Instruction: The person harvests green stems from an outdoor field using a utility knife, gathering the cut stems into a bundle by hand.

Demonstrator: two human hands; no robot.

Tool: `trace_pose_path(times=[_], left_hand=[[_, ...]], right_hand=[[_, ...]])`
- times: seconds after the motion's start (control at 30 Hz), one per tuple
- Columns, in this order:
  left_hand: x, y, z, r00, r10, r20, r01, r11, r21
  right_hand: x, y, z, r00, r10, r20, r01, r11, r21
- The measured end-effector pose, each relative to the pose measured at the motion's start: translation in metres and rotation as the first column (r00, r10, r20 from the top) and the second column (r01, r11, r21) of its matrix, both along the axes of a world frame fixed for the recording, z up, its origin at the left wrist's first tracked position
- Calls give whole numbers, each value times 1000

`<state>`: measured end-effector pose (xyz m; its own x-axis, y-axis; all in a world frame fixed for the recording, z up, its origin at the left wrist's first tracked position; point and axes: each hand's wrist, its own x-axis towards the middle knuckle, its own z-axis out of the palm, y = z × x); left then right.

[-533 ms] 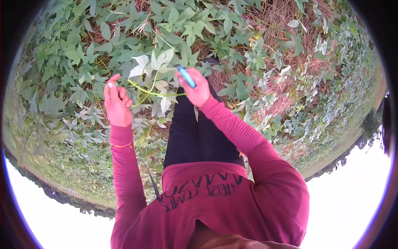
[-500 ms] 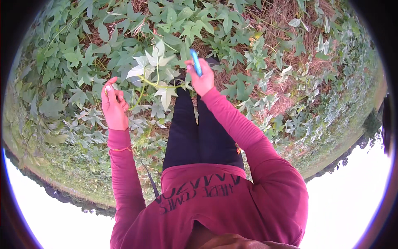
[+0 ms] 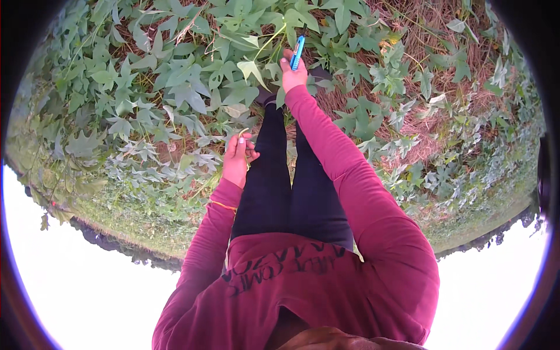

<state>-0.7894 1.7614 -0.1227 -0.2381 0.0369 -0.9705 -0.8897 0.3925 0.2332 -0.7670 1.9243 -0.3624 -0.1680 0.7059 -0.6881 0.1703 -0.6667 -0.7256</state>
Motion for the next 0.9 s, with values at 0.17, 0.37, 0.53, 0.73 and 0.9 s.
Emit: trace_pose_path(times=[0.17, 0.37, 0.53, 0.73, 0.9], left_hand=[[-29, 12, 4, 993, 115, -38, -108, 981, 160], [-88, 66, 8, 875, 391, -287, -317, 909, 271], [-98, 61, -3, 939, 235, -250, -154, 940, 305], [-102, 36, 24, 682, -536, -498, 503, 838, -213], [-37, 9, 15, 775, -623, -103, 631, 762, 146]], right_hand=[[-39, 27, -2, 997, 76, -6, -76, 990, -120], [-29, 11, 127, 837, 547, -19, -492, 767, 412], [2, -11, 196, 478, 872, -106, -799, 482, 361], [31, 62, 28, 620, 400, 675, -632, 764, 128], [127, 109, -70, 87, 790, 606, -840, 385, -382]])
